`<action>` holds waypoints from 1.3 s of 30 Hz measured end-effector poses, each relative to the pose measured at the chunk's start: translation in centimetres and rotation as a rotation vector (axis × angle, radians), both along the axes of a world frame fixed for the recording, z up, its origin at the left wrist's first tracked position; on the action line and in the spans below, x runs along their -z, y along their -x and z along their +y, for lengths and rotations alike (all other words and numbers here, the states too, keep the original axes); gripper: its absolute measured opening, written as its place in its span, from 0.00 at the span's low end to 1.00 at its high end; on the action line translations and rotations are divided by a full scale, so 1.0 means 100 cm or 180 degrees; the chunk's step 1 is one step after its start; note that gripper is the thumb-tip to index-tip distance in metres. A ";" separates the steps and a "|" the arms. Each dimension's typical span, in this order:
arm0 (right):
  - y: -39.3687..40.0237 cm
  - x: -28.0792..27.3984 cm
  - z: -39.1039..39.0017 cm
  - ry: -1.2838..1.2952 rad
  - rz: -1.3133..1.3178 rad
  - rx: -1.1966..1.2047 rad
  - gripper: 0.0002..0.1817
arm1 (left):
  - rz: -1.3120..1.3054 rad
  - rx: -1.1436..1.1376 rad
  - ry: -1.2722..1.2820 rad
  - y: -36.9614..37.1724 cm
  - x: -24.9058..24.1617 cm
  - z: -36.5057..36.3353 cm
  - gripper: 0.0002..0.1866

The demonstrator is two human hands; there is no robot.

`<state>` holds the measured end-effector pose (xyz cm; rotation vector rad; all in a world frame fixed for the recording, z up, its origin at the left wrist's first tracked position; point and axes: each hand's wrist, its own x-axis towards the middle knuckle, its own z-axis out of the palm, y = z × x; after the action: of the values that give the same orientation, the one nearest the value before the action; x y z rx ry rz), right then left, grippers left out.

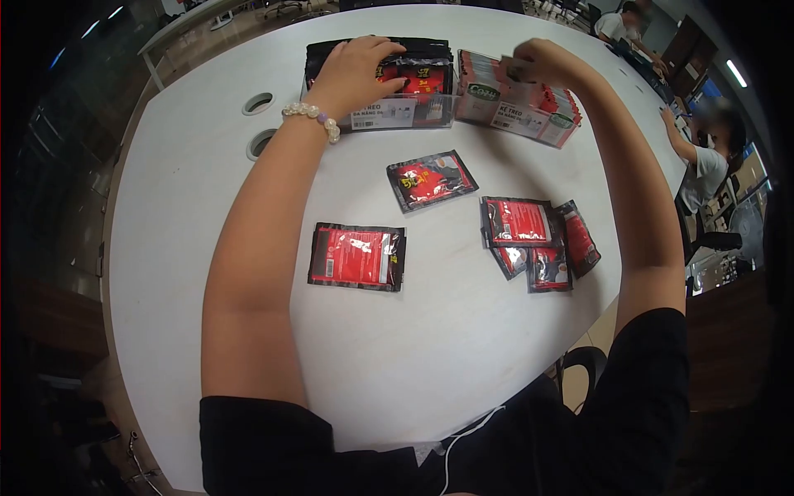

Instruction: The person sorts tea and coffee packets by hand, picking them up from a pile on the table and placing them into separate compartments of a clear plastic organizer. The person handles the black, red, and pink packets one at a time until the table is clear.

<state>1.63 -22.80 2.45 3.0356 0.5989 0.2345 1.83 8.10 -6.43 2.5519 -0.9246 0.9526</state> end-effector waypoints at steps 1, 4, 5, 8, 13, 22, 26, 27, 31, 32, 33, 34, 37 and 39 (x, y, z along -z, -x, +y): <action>0.001 0.003 0.000 0.0078 0.0126 0.0117 0.12 | -0.0050 -0.0023 0.0005 0.000 0.001 0.001 0.25; 0.001 0.018 -0.010 0.0195 0.0203 0.0200 0.10 | -0.0127 -0.0048 0.0003 0.000 0.002 -0.001 0.25; -0.008 0.032 -0.020 0.0162 0.0032 0.0020 0.10 | -0.0102 -0.0053 -0.0002 0.001 0.002 0.000 0.25; -0.019 0.056 -0.037 0.0364 -0.0636 -0.0416 0.14 | 0.0027 -0.0015 0.0008 0.002 -0.001 -0.001 0.25; 0.032 0.046 -0.025 0.0149 -0.1917 -0.0272 0.20 | -0.0179 -0.0009 0.0026 -0.004 0.004 0.001 0.26; 0.196 0.068 -0.056 -0.1519 0.0827 0.0034 0.37 | -0.0040 0.0087 0.0143 0.000 0.001 -0.002 0.26; 0.237 0.100 -0.046 -0.0761 0.0866 0.0218 0.45 | -0.0493 0.0176 0.0176 0.005 0.000 -0.005 0.25; 0.236 0.107 -0.045 -0.0871 0.0740 0.0133 0.44 | -0.0688 0.0182 0.0150 0.008 -0.003 -0.010 0.25; 0.223 0.119 -0.032 -0.0902 0.0445 -0.0177 0.41 | -0.0424 0.0845 0.0307 0.033 -0.018 -0.045 0.22; 0.217 0.120 -0.025 -0.0823 0.0400 -0.0289 0.41 | -0.0317 0.1096 0.0272 0.041 -0.020 -0.056 0.20; 0.208 0.125 -0.021 -0.0759 0.0363 -0.0411 0.40 | 0.0416 0.1305 0.0136 0.058 -0.028 -0.069 0.21; 0.197 0.130 -0.015 -0.0699 0.0318 -0.0537 0.40 | 0.1148 0.1487 -0.0023 0.077 -0.034 -0.080 0.21; 0.160 0.133 0.005 -0.0855 0.0406 -0.0973 0.41 | 0.1638 0.1166 -0.1036 0.111 -0.026 -0.096 0.26; 0.134 0.122 0.013 -0.0658 0.0469 -0.1313 0.40 | 0.2250 0.0662 -0.1451 0.131 -0.034 -0.100 0.29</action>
<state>-11.76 -21.46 -9.78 3.1059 1.2891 0.0870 -11.28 -1.93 -3.06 2.7344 -1.2201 -0.2617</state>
